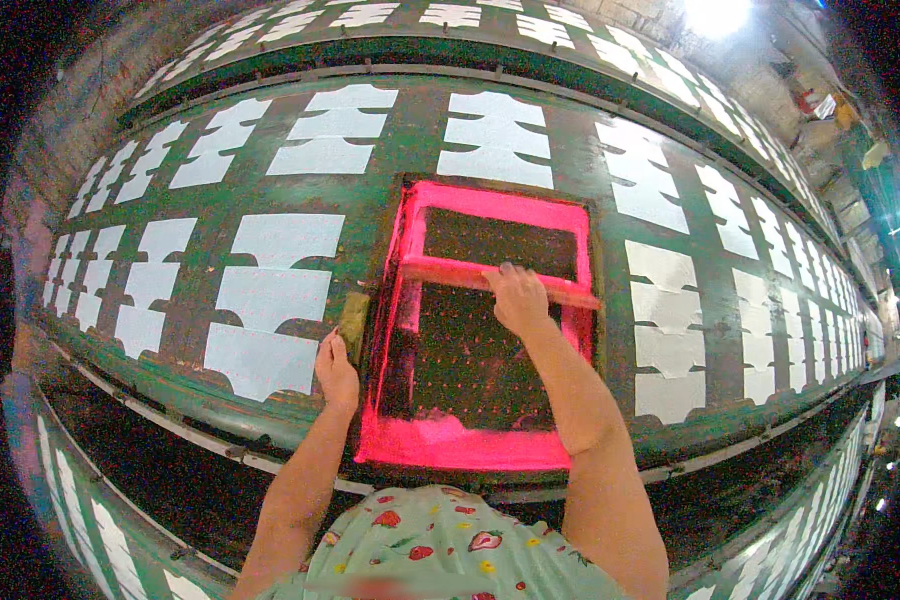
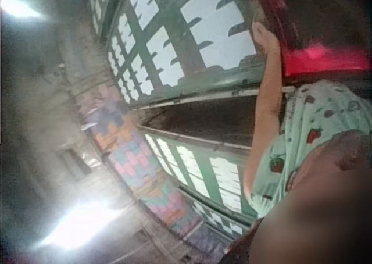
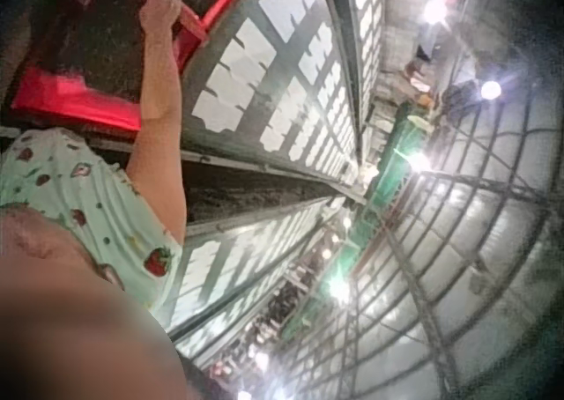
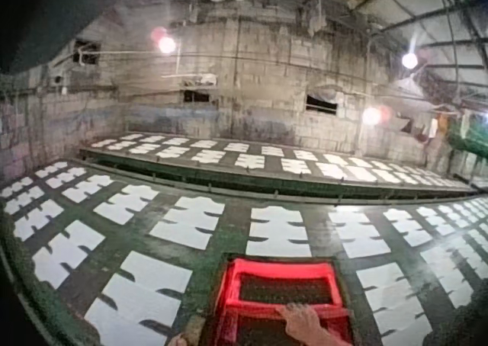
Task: The person repeatedly uses a squeegee to pull pink ink across a screen-printing frame placed on a green conveyor belt. The person moves the frame forward after each stroke and continues the process along the belt.
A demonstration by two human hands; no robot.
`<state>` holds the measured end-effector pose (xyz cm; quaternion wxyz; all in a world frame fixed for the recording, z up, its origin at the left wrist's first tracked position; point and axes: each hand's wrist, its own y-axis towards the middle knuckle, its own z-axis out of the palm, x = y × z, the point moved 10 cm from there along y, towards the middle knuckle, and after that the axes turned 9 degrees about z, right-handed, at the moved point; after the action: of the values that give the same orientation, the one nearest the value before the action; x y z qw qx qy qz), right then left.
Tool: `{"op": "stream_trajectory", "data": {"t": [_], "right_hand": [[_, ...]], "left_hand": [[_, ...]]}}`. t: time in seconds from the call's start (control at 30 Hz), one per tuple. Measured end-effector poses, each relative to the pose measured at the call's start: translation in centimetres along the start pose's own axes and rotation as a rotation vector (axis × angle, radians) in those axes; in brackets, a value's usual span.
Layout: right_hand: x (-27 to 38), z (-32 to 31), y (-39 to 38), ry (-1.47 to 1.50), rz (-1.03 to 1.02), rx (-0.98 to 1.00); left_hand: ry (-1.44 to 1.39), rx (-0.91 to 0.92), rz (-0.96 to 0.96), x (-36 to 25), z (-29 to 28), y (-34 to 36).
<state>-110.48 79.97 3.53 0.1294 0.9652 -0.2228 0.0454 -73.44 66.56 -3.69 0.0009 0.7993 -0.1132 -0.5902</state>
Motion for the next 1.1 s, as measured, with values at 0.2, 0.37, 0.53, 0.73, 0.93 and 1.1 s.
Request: {"op": "stream_trajectory", "data": {"t": [0.2,0.37,0.53,0.73,0.93,1.1], "right_hand": [[-5.0,2.6,10.2,-0.062,-0.006,0.009],[-8.2,3.4,16.5,-0.036,0.017,0.114],[-9.5,3.6,18.3,0.008,0.016,0.054],[-8.4,2.9,15.7,-0.041,0.006,0.152],[-4.0,1.2,6.8,-0.025,-0.089,0.237],[1.0,-1.3,-3.6,-0.021,-0.103,0.291]], "left_hand": [[-0.035,0.018,-0.057,0.4,0.2,-0.1],[0.03,0.001,-0.057,0.2,0.0,-0.2],[0.02,0.029,-0.099,0.7,0.1,-0.2],[0.039,0.012,-0.077,0.3,0.1,0.1],[0.105,0.029,-0.074,-1.0,0.1,-0.4],[-0.017,-0.011,0.014,-0.8,0.1,0.1]]}}
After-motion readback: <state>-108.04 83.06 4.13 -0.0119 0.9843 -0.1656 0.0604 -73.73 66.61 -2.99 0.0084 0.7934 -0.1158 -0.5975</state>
